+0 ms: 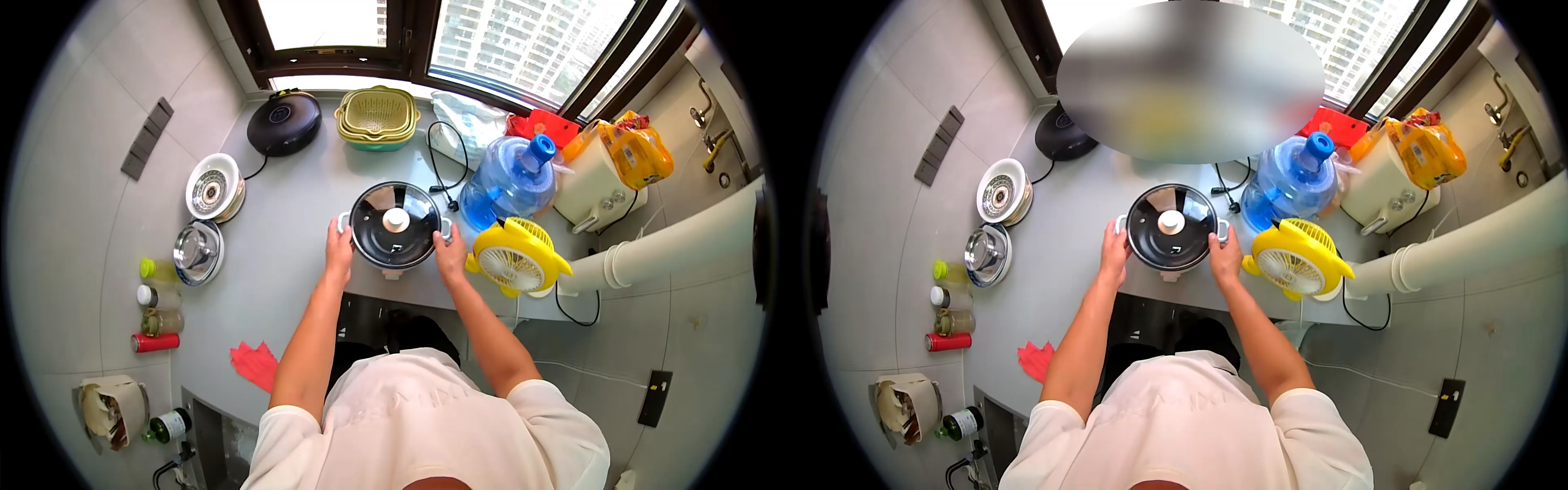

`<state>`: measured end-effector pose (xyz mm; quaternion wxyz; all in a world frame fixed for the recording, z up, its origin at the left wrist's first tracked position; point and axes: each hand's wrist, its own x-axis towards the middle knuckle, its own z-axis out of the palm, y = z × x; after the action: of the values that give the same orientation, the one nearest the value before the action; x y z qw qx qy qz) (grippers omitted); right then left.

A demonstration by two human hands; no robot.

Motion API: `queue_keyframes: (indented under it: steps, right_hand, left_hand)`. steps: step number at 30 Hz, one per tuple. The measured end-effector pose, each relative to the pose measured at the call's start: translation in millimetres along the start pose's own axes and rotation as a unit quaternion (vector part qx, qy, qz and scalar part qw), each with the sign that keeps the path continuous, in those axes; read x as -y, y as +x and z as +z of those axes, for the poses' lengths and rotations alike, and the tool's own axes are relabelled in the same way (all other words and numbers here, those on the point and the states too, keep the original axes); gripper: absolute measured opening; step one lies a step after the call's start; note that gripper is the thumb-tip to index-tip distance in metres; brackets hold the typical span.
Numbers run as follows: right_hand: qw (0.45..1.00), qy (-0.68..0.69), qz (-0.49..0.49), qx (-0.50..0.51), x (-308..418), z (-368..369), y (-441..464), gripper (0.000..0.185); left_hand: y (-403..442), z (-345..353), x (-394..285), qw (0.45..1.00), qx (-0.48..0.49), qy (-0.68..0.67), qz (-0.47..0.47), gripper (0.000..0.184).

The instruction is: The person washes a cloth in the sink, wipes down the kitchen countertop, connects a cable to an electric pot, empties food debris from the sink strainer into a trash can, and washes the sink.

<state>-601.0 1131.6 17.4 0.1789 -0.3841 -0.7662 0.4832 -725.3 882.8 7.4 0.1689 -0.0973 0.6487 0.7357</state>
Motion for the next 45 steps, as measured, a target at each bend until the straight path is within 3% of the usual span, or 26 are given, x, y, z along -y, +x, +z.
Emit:
queue_keyframes:
  steps: [3,6,12,17,19,20,21,22,23,24,25,26,27,30,35,38,40,42,44,45]
  right_hand:
    - [0.997,0.02,0.03,0.062,20.2,22.2,2.0,0.074]
    - [0.995,0.054,-0.015,0.084,34.4,75.2,9.5,0.076]
    - [0.981,0.054,-0.067,0.175,95.7,175.7,8.1,0.076]
    - [0.972,0.072,-0.097,0.2,132.2,265.1,-4.5,0.076]
    - [0.974,0.05,-0.087,0.204,144.5,289.7,-5.2,0.076]
    - [0.974,0.041,-0.119,0.189,146.8,301.9,-4.8,0.077]
    - [0.972,0.037,-0.086,0.216,158.6,299.7,-7.3,0.075]
    - [0.967,0.022,-0.075,0.241,162.7,297.1,-6.2,0.073]
    - [0.963,0.008,-0.063,0.263,166.0,292.6,-5.2,0.07]
    - [0.969,0.033,-0.091,0.225,151.0,299.6,-6.1,0.066]
    - [0.976,0.053,-0.118,0.177,149.9,287.6,-7.7,0.063]
    - [0.976,0.065,-0.087,0.189,143.2,266.9,-7.0,0.057]
    - [0.976,0.08,-0.114,0.166,131.0,252.2,-5.5,0.054]
    - [0.983,0.102,-0.094,0.12,126.0,178.0,3.9,0.05]
    - [0.987,0.085,-0.128,0.049,122.2,47.6,28.8,0.045]
    - [0.968,0.061,-0.228,-0.084,153.0,-54.9,42.0,0.042]
    - [0.935,0.033,-0.259,-0.24,151.6,-111.0,67.7,0.043]
    - [0.896,-0.097,-0.245,-0.357,137.4,-169.7,103.0,0.045]
    - [0.932,-0.09,-0.094,-0.337,112.6,-206.9,143.5,0.047]
    - [0.933,-0.09,-0.096,-0.335,95.1,-215.5,163.5,0.047]
  left_hand:
    - [14.7,-15.1,1.2,0.999,-0.031,-0.016,0.029,0.055]
    - [15.2,-48.0,-27.1,0.991,-0.09,-0.095,0.014,0.044]
    - [40.9,-144.2,-41.8,0.976,-0.161,-0.148,0.017,0.04]
    - [64.3,-217.7,-59.4,0.965,-0.199,-0.165,0.048,0.041]
    - [69.2,-230.7,-80.1,0.974,-0.157,-0.16,0.039,0.061]
    - [66.0,-224.5,-94.9,0.972,-0.208,-0.108,0.016,0.048]
    - [68.0,-218.1,-99.3,0.973,-0.203,-0.106,0.011,0.048]
    - [71.8,-213.1,-100.7,0.948,-0.301,0.094,0.033,0.053]
    - [75.5,-205.3,-101.4,0.876,-0.382,0.29,0.058,0.059]
    - [78.0,-192.6,-93.5,0.834,-0.401,0.339,0.169,0.053]
    - [73.5,-166.9,-99.5,0.845,-0.376,0.339,0.174,0.053]
    - [65.0,-140.7,-104.6,0.83,-0.342,0.356,0.262,0.051]
    - [57.2,-112.7,-111.5,0.808,-0.307,0.363,0.349,0.049]
    - [64.3,-41.4,-94.9,0.815,-0.181,0.368,0.41,0.045]
    - [50.1,86.2,-65.2,0.862,0.017,0.335,0.379,0.041]
    - [36.9,154.1,-60.4,0.862,0.131,0.301,0.386,0.039]
    - [23.4,197.0,-64.3,0.877,0.181,0.28,0.345,0.04]
    - [11.1,237.1,-76.2,0.889,0.225,0.257,0.305,0.041]
    - [2.9,272.1,-86.8,0.898,0.26,0.242,0.259,0.05]
    - [2.1,287.0,-86.8,0.899,0.257,0.241,0.259,0.05]
